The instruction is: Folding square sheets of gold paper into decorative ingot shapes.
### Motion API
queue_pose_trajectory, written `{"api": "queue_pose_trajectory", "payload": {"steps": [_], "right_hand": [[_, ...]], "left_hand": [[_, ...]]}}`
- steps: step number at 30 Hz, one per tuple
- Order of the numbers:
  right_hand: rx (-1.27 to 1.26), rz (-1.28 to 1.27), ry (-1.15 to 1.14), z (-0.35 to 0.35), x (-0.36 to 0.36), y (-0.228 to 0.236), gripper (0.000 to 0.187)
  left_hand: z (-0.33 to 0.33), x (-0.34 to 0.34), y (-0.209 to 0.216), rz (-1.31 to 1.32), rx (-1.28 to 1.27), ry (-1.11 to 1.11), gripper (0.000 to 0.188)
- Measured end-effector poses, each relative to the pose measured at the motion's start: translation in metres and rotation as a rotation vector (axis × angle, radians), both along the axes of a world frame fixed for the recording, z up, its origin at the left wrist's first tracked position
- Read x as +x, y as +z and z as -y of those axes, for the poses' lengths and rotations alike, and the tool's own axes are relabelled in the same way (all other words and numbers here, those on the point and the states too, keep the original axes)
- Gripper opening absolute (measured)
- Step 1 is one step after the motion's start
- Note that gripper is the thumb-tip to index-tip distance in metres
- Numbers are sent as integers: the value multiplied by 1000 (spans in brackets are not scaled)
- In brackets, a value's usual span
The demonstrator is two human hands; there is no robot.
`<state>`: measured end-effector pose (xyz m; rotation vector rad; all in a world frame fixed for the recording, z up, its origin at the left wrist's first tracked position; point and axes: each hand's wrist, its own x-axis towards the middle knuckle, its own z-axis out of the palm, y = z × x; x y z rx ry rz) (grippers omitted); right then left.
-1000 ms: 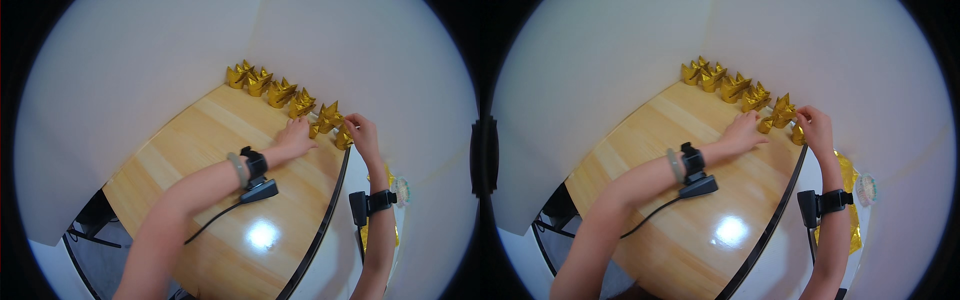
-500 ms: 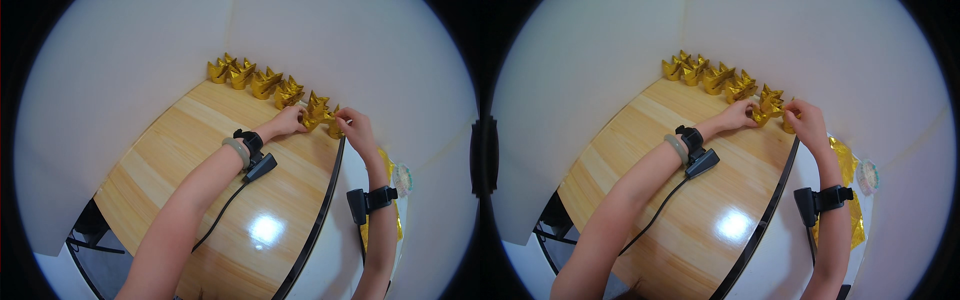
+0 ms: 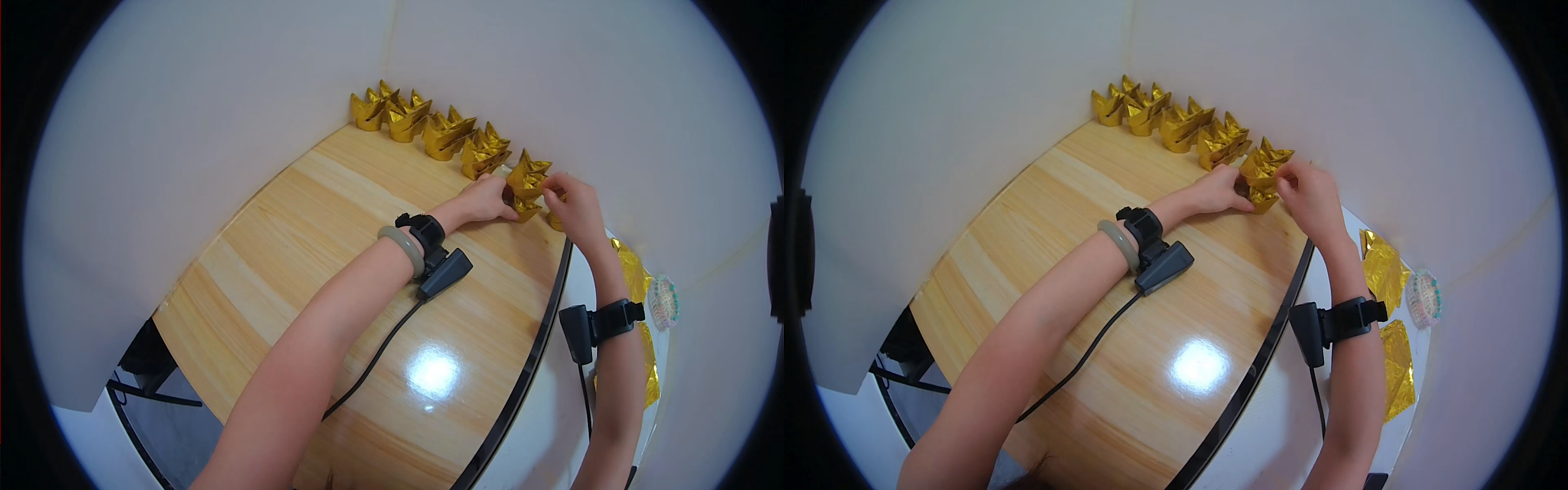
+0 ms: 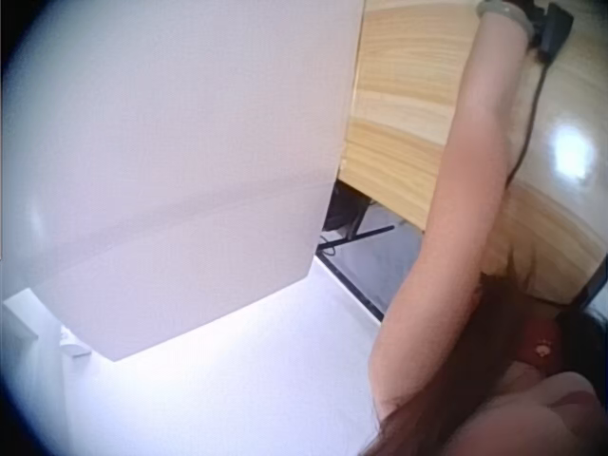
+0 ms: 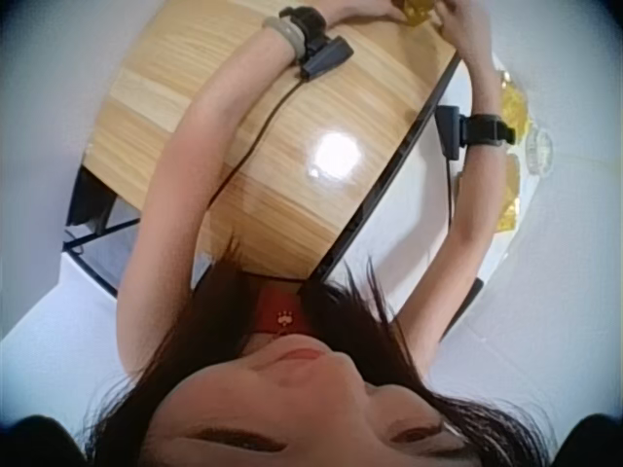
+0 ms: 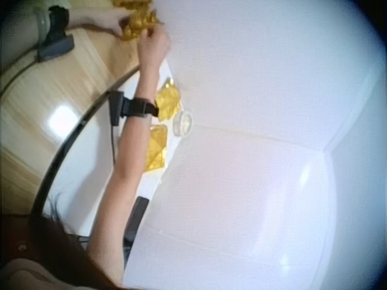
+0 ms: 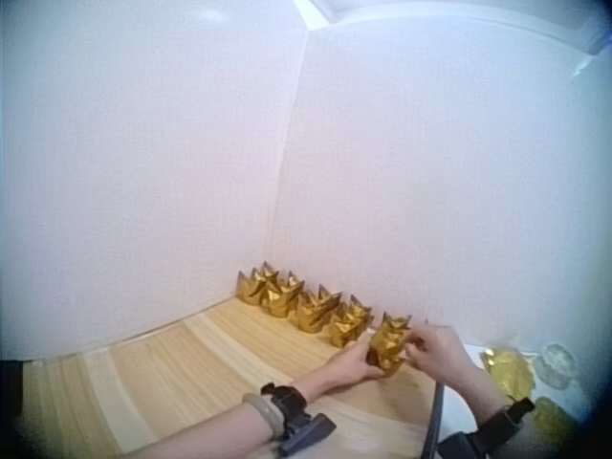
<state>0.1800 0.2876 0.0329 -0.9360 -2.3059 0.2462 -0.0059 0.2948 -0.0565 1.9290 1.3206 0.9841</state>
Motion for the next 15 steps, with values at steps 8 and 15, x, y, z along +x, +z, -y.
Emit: {"api": "queue_pose_trajectory", "payload": {"steps": [8,15], "right_hand": [[4,83,-24,-5,2,-8,14],[86,181,-16,-3,-2,-9,10]], "left_hand": [[15,7,5,29,66,176,75],[19,7,6,-19,60,218,77]]}}
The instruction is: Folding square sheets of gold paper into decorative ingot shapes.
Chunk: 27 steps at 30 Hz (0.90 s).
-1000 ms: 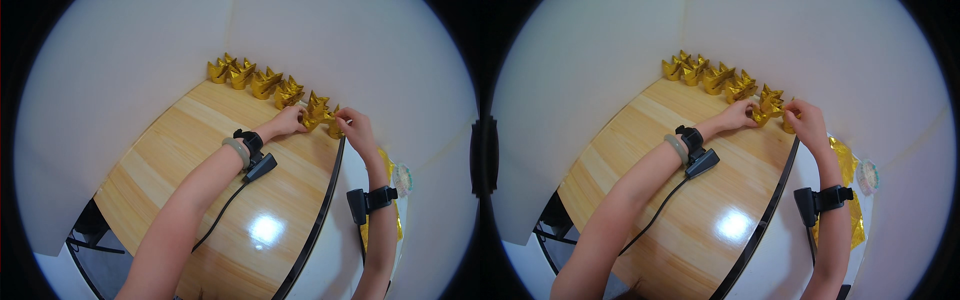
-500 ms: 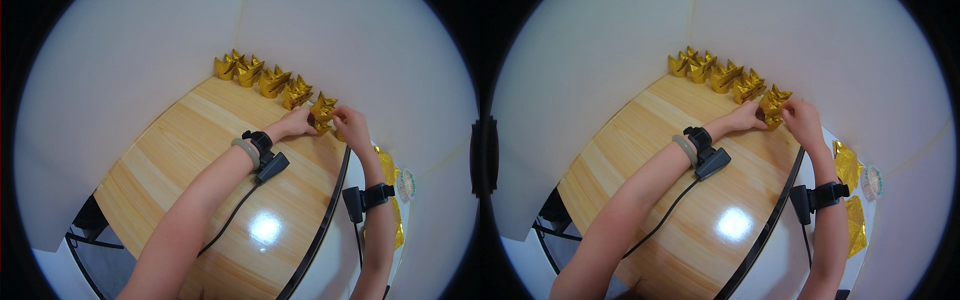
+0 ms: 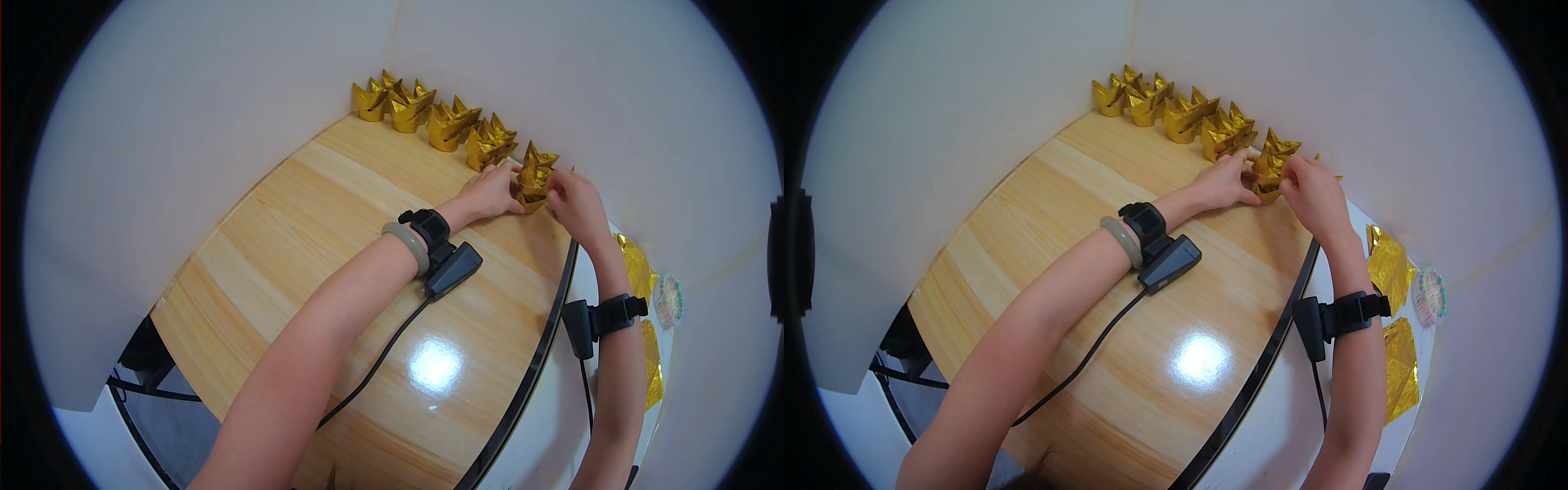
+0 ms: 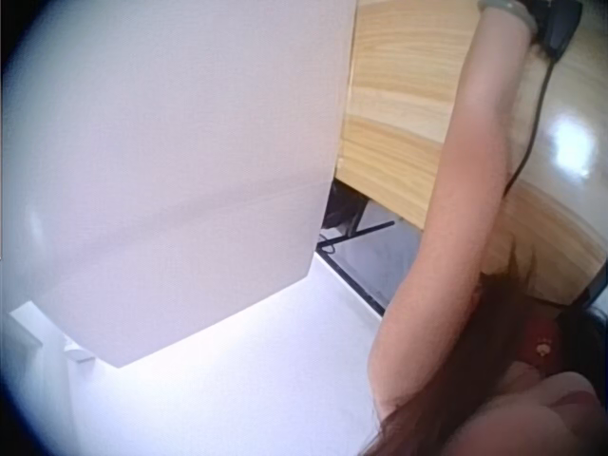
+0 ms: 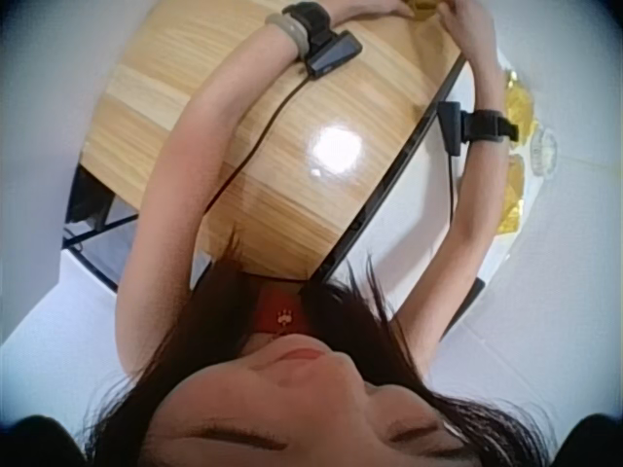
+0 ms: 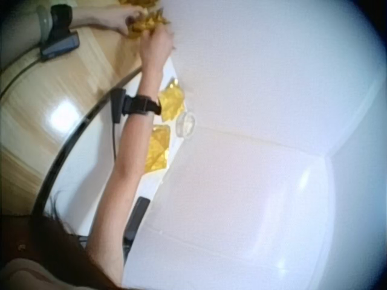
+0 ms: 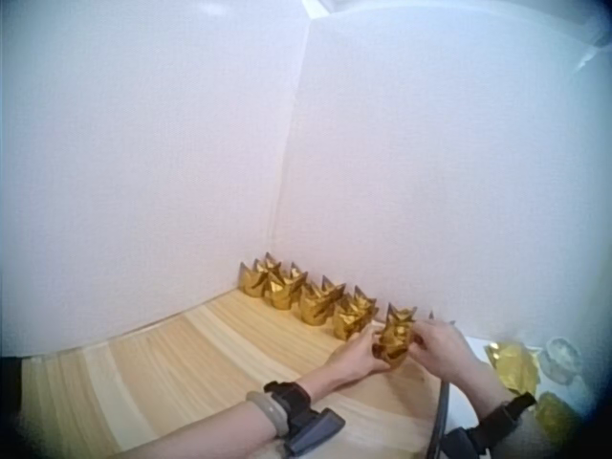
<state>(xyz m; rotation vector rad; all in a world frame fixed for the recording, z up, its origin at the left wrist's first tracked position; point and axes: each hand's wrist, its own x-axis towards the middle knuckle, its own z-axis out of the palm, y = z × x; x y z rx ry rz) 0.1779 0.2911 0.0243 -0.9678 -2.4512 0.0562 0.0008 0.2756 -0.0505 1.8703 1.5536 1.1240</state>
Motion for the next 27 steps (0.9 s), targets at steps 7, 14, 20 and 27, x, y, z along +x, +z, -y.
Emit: {"api": "queue_pose_trajectory", "payload": {"steps": [7,14,20,27], "right_hand": [[36,58,-64,2,0,-3,12],[-5,-117,-139,10,19,15,19],[-8,-148,-111,40,67,29,15],[-20,215,-375,142,148,44,9]], "left_hand": [[-1,-2,-3,-29,-1,1,74],[-2,1,-2,14,3,-1,73],[-4,-2,-9,0,101,-18,71],[33,-21,3,-176,-29,-47,49]]}}
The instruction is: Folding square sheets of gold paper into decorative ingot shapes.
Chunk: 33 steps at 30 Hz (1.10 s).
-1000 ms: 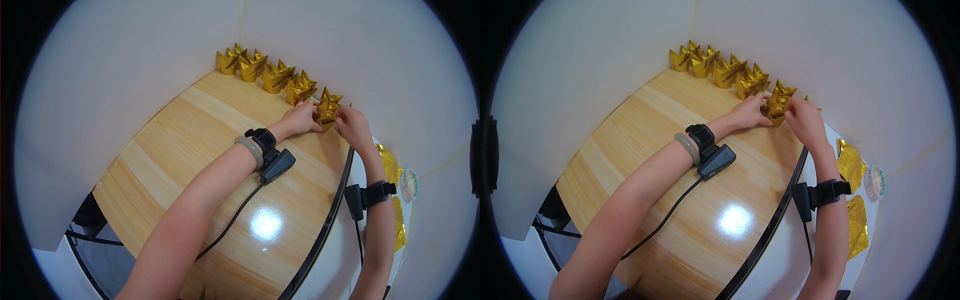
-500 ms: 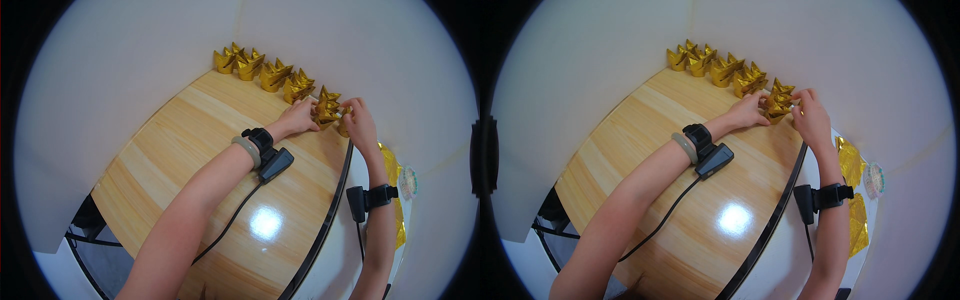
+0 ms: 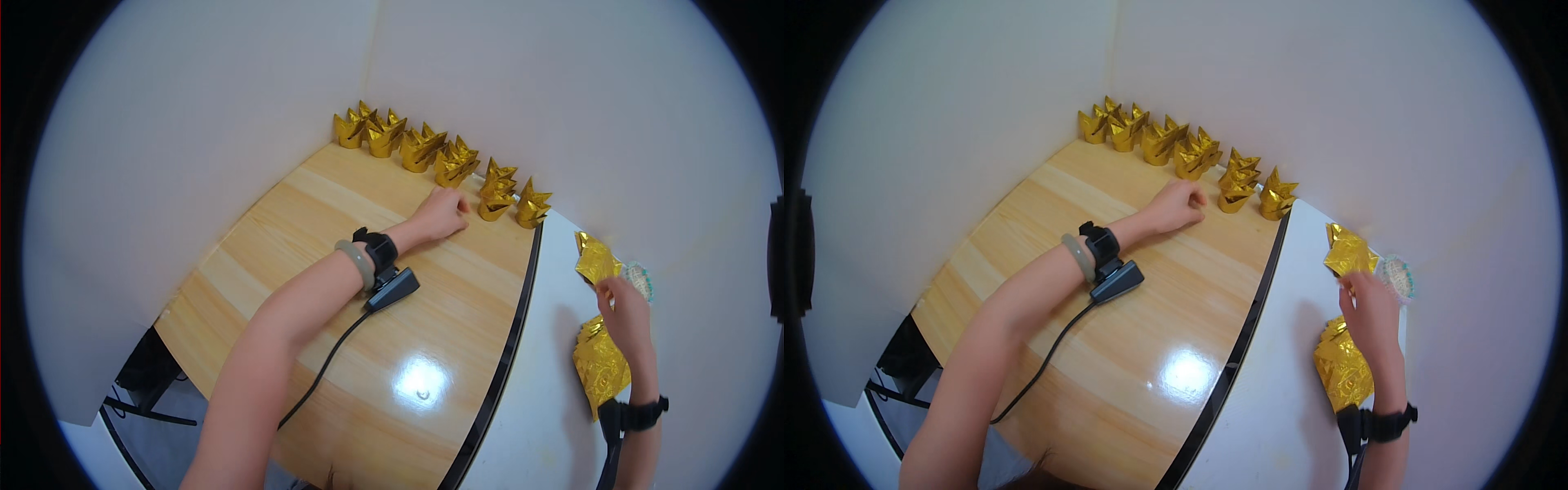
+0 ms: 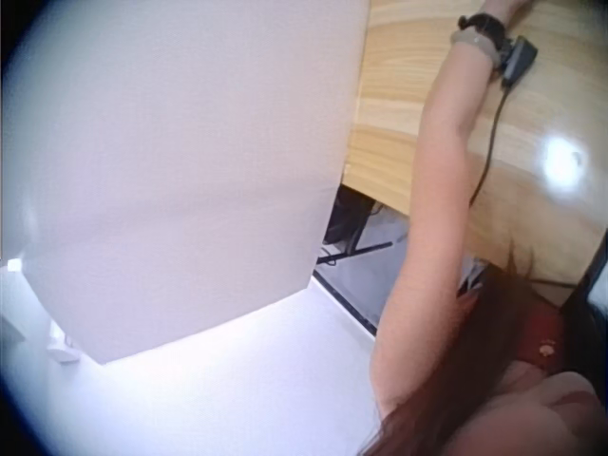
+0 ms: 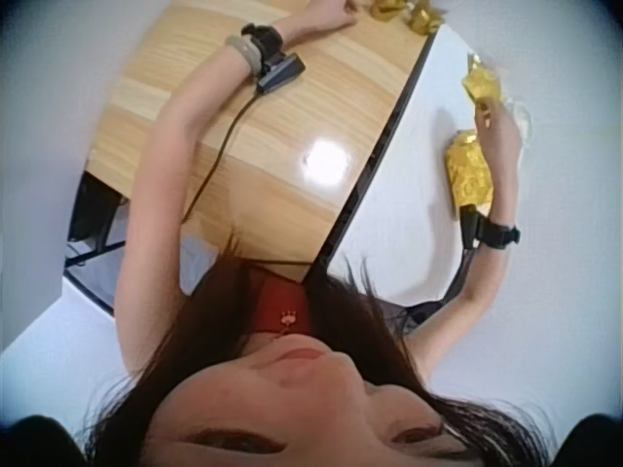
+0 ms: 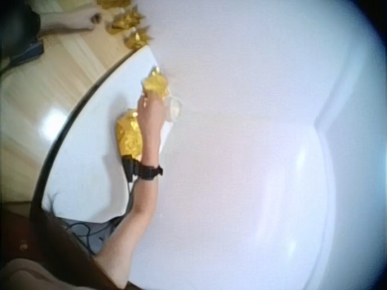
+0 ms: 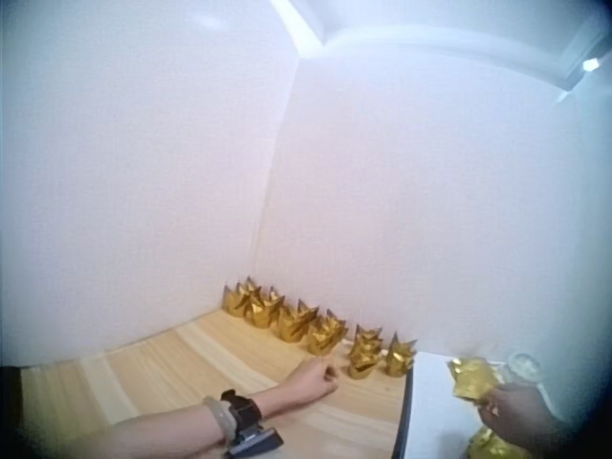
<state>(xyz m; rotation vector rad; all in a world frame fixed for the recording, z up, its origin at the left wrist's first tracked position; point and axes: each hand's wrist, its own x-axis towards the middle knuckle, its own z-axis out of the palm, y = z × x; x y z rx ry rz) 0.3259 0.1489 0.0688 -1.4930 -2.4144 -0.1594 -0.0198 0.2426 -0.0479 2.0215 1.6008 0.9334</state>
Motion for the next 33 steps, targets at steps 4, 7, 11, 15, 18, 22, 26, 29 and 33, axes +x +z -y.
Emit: {"api": "queue_pose_trajectory", "payload": {"steps": [4,7,11,15,18,22,26,29,33], "right_hand": [[-40,2,-22,46,27,-8,9],[-36,30,-90,65,37,-18,10],[-68,-70,-105,84,41,-20,10],[-93,-105,-137,91,50,-23,9],[-80,-96,-130,94,60,-28,9],[-94,-106,-149,98,60,-30,9],[-112,-103,-183,101,62,-31,15],[-55,-4,-182,105,63,-35,28],[-11,147,-90,106,56,-41,46]], "left_hand": [[19,7,-3,-25,94,-210,37],[23,18,-2,37,137,-243,40],[6,22,-13,35,206,-202,46],[-5,28,-20,61,184,-173,53],[-8,30,-20,57,172,-136,56],[-11,27,-19,69,151,-124,59],[-14,29,-19,66,124,-136,60],[-16,28,-23,142,173,-185,55],[-7,24,-23,286,184,-198,43]]}}
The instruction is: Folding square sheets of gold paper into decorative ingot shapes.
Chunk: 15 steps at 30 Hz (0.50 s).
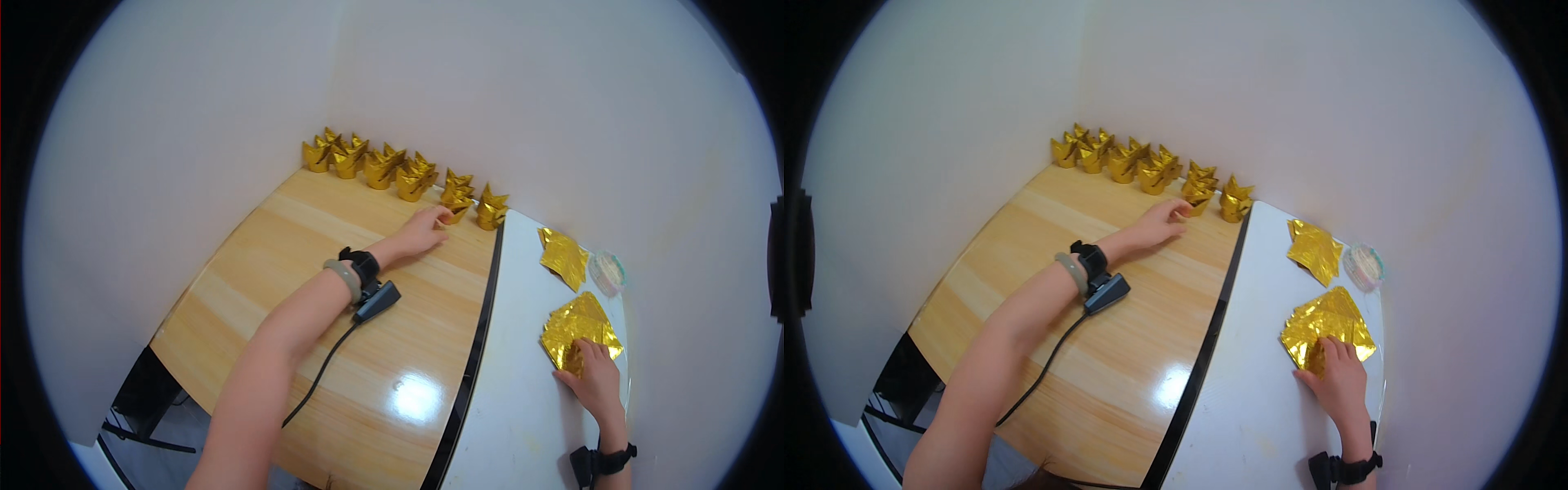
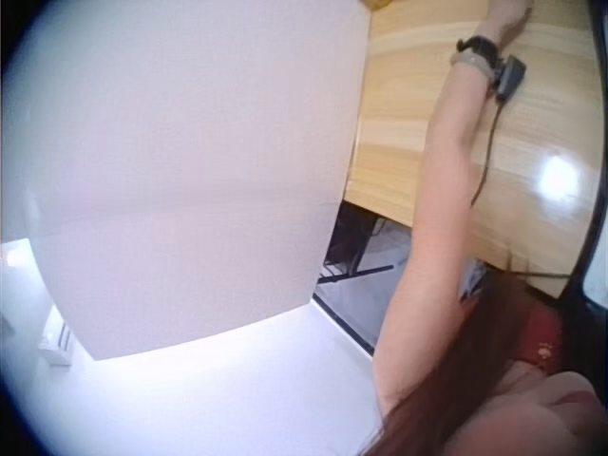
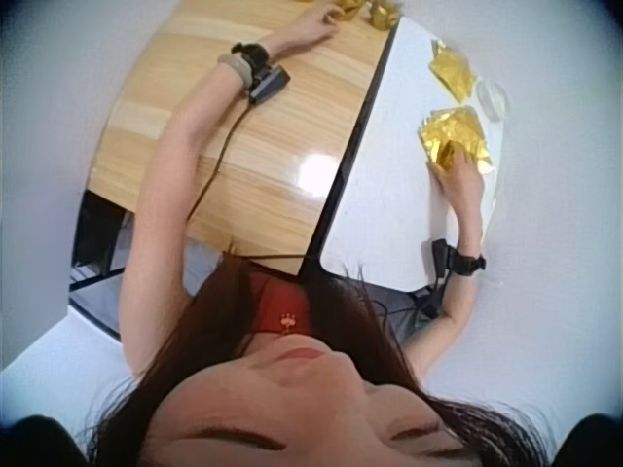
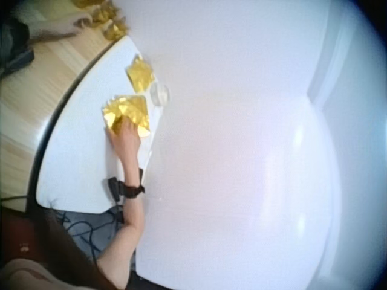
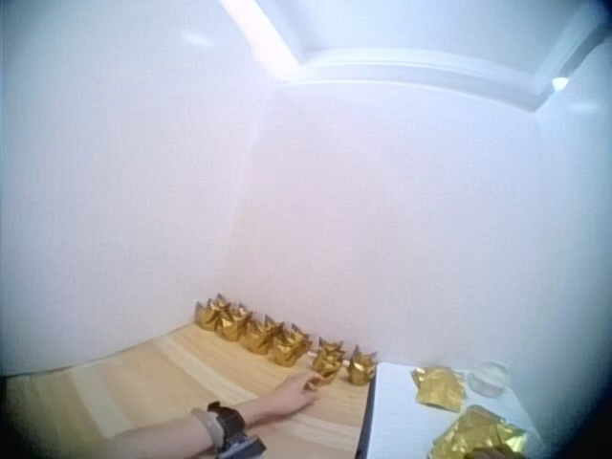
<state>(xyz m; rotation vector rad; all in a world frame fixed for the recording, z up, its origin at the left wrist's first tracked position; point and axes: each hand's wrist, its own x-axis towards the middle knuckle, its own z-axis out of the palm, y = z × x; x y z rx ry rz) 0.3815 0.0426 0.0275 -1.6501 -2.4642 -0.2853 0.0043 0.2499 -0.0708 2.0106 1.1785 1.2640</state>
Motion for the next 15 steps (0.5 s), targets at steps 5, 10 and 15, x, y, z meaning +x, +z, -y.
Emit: {"api": "queue_pose_trajectory", "payload": {"steps": [5,10,15], "right_hand": [[-10,-8,-17,-9,8,-27,36],[4,85,-4,-15,18,-39,14],[-105,-148,7,-11,5,-15,15]], "left_hand": [[28,1,23,88,-154,-16,28],[52,8,41,66,-307,-81,19],[69,3,49,66,-355,-196,19]]}}
